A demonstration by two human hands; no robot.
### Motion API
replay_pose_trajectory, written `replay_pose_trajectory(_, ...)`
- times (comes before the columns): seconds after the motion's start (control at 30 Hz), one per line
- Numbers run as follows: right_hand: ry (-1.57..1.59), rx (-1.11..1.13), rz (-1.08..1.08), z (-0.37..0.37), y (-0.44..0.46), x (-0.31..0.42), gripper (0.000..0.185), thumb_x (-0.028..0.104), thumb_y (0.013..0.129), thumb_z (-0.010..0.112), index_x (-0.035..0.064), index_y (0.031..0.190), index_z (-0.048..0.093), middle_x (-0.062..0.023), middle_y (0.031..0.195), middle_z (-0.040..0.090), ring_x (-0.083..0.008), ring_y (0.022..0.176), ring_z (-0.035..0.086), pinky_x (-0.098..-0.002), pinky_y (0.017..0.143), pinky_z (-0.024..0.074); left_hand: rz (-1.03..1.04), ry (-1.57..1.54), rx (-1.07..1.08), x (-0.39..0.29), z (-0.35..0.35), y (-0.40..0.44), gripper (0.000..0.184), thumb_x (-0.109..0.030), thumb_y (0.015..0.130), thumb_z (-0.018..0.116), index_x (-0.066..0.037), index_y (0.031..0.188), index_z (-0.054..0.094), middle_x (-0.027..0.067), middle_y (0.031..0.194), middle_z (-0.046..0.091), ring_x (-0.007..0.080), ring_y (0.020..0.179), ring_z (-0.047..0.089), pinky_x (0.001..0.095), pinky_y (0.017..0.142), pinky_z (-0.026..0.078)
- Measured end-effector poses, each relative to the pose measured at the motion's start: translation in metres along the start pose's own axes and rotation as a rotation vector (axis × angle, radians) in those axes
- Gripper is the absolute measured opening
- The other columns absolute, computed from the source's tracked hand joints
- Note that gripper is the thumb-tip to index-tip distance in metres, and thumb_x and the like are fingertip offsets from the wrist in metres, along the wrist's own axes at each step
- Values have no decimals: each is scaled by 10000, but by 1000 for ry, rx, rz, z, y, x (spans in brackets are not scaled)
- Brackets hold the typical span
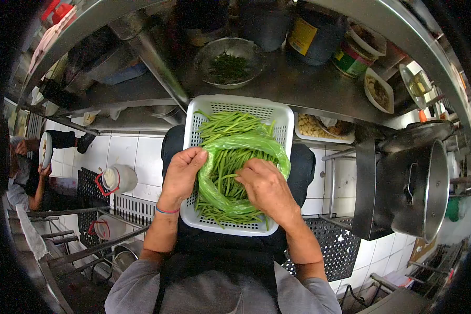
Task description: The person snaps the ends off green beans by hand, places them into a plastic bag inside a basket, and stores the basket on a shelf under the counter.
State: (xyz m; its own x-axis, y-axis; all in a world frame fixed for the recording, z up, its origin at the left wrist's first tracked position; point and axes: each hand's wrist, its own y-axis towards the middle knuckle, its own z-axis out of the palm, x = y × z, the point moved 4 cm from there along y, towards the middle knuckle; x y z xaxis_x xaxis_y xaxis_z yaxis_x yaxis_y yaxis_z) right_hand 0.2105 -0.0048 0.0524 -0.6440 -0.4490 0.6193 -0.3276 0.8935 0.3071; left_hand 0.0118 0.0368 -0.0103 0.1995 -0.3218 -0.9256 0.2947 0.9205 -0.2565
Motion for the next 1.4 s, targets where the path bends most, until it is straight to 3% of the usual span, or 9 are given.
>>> replay_pose_trajectory(0.27,20,-13,43,11,0,-8,124,29,797,720,-8,913,697,-133,857,623,-320,804,626,-398,718,504,-539,-992,209,20,-5,8,157,-214,1025,508,-78,977,570,-29,685,489,92,562,454,247,514,371)
replay_pose_trajectory(0.37,-40,-91,162,11,-2,-27,123,33,801,718,-9,915,701,-125,849,617,-318,795,622,-398,719,502,-432,-838,273,10,-14,14,168,-229,1026,501,-89,962,568,-16,690,499,85,590,464,242,530,351)
replay_pose_trajectory(0.4,-52,-108,179,5,-1,-27,132,50,820,698,-6,938,683,-147,863,592,-339,821,613,-430,747,495,-340,-503,17,-8,-9,10,156,-224,1016,528,-76,976,559,-34,688,464,103,615,456,248,557,386)
replay_pose_trajectory(0.63,-36,-272,98,-19,13,-31,143,15,801,706,-35,922,648,-218,1098,562,-358,968,591,-418,851,483,849,1088,-272,-62,45,-24,389,-59,847,707,-29,1212,578,128,1093,600,283,949,580,368,860,455)
replay_pose_trajectory(0.8,-52,-236,87,-13,26,-40,123,22,821,681,-34,924,644,-210,1107,579,-379,1006,592,-430,879,488,496,1361,93,-39,67,-26,780,-252,721,822,-89,1400,475,188,1455,394,404,1417,271,551,1133,195)
replay_pose_trajectory(0.93,-34,-309,81,-22,6,-29,116,30,794,712,-23,888,668,-151,976,636,-330,894,641,-406,792,521,269,1389,91,-31,45,-27,1005,-333,653,867,-74,1484,365,164,1583,249,406,1485,126,599,1157,126)
replay_pose_trajectory(1.23,238,-581,241,-48,-36,-10,91,7,812,731,-34,876,679,-132,872,667,-219,804,642,-298,729,501,655,957,-43,-66,57,-49,690,-255,748,828,50,1297,542,217,1287,559,345,1177,550,392,986,440)
replay_pose_trajectory(1.27,390,-551,311,-39,-41,-9,87,23,836,727,-40,867,676,-120,862,663,-189,805,631,-281,721,490,653,821,-54,-67,60,-51,493,-142,803,791,78,1206,612,152,1042,622,261,931,632,314,799,509)
replay_pose_trajectory(1.4,720,-358,411,-8,-43,4,99,41,857,721,-43,850,668,-111,830,646,-174,770,618,-278,694,482,361,411,56,-49,66,-54,386,-123,871,731,77,1183,623,115,934,628,177,826,610,268,723,491)
